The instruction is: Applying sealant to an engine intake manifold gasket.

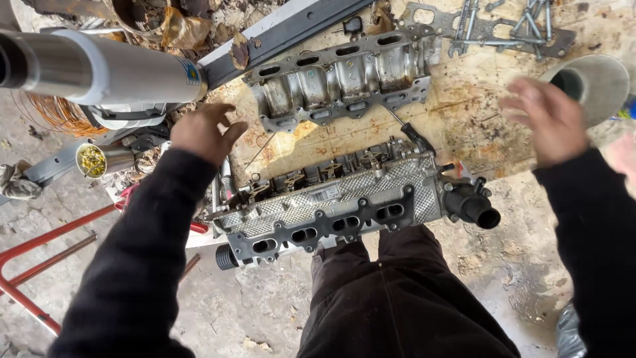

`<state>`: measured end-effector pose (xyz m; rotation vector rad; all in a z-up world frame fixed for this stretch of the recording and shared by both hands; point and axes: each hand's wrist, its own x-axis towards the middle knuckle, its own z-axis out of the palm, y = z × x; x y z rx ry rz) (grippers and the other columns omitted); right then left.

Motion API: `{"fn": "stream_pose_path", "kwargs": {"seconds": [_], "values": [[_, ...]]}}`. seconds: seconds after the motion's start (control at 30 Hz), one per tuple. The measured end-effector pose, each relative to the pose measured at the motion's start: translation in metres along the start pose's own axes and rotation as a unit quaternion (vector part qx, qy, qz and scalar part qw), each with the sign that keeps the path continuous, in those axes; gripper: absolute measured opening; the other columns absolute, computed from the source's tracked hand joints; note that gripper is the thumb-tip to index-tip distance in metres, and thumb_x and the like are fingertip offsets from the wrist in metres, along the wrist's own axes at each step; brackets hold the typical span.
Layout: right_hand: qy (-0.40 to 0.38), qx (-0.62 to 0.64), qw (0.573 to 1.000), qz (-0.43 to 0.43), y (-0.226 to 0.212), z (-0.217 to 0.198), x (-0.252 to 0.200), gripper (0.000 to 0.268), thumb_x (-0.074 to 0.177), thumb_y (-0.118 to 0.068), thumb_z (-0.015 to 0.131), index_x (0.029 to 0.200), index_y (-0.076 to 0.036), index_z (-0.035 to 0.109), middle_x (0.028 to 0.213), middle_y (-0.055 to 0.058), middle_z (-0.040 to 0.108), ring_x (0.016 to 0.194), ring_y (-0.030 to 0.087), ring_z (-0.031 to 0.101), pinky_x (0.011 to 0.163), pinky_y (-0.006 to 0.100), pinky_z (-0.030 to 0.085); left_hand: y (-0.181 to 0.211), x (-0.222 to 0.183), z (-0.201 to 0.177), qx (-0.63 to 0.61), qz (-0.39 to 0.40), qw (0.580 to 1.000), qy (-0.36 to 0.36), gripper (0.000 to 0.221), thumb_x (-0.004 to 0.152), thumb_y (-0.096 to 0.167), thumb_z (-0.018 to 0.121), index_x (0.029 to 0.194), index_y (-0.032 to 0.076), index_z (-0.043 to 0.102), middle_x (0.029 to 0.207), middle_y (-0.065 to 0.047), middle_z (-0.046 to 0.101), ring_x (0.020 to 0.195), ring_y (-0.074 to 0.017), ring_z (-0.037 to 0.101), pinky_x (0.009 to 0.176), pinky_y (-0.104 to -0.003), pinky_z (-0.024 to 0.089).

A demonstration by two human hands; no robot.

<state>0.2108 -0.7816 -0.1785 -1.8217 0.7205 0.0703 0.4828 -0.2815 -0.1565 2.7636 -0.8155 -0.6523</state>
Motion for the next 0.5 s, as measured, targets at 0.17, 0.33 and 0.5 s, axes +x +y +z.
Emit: {"fn": "stream_pose_path", "kwargs": {"seconds": [0.17, 0.33, 0.5], "values": [[0.072, 0.009, 0.994, 0.077, 0.066, -0.022, -0.177, 0.039, 0.120, -0.025, 0.042, 0.138, 0.004, 0.060, 0.134, 0.020, 0.067, 0.119, 0.027, 0.067, 0.102, 0.041, 0.053, 0.052, -0.145, -0.057, -0.176, 0.065, 0.979, 0.087, 0.019, 0.099, 0.022, 0.070, 0.103, 0.003, 0.074, 0.089, -0.011, 0.075, 0.066, -0.0152, 0.070, 0.058, -0.030, 0.057], [-0.162, -0.047, 0.972, 0.164, 0.236, 0.017, -0.360, 0.062, 0.094, -0.042, 0.054, 0.147, -0.010, 0.052, 0.161, 0.013, 0.044, 0.148, 0.032, 0.038, 0.119, 0.047, 0.028, 0.075, -0.272, 0.014, -0.492, 0.135, 0.834, -0.208, 0.046, 0.098, 0.046, 0.069, 0.119, 0.006, 0.075, 0.115, -0.015, 0.082, 0.104, -0.0246, 0.080, 0.095, -0.044, 0.066], [-0.222, -0.200, 0.898, 0.322, 0.285, 0.001, -0.396, 0.063, 0.097, -0.057, 0.048, 0.151, -0.026, 0.049, 0.154, 0.008, 0.055, 0.142, 0.028, 0.052, 0.118, 0.044, 0.041, 0.054, -0.349, 0.140, -0.419, 0.103, 0.827, -0.360, 0.102, 0.088, 0.082, 0.043, 0.161, 0.012, 0.041, 0.169, -0.021, 0.031, 0.156, -0.0407, 0.027, 0.122, -0.057, 0.020]]}}
